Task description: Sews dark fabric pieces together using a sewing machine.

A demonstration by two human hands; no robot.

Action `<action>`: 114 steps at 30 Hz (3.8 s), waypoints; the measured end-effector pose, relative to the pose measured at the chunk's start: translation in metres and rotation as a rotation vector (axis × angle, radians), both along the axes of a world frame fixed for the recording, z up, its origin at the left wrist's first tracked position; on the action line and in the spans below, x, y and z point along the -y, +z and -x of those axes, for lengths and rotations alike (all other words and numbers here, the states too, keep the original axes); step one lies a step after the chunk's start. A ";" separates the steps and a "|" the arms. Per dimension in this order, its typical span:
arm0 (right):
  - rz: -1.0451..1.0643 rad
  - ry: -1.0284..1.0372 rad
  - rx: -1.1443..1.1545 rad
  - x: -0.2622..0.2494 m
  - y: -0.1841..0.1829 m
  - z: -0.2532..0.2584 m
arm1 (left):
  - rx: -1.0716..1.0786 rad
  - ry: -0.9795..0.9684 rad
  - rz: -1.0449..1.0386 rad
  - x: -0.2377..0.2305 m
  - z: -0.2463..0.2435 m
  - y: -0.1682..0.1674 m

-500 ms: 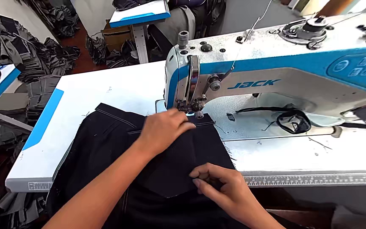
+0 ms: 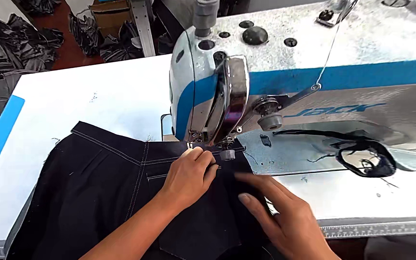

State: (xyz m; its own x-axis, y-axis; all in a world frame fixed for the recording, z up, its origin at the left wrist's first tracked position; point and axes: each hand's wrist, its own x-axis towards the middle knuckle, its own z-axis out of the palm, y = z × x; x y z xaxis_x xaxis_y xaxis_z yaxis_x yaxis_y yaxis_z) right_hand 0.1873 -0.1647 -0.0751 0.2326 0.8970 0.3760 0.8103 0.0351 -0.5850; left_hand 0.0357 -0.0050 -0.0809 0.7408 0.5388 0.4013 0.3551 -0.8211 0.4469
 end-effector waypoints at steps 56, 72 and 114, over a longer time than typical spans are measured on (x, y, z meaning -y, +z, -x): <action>-0.066 -0.002 0.211 -0.026 -0.028 0.013 | -0.431 0.235 -0.009 0.084 0.029 0.008; -0.125 0.027 0.073 -0.024 -0.031 0.006 | -0.412 0.234 -0.162 0.082 0.027 -0.007; -0.077 0.039 0.080 -0.020 -0.031 0.005 | -0.449 0.170 -0.083 0.076 0.037 -0.001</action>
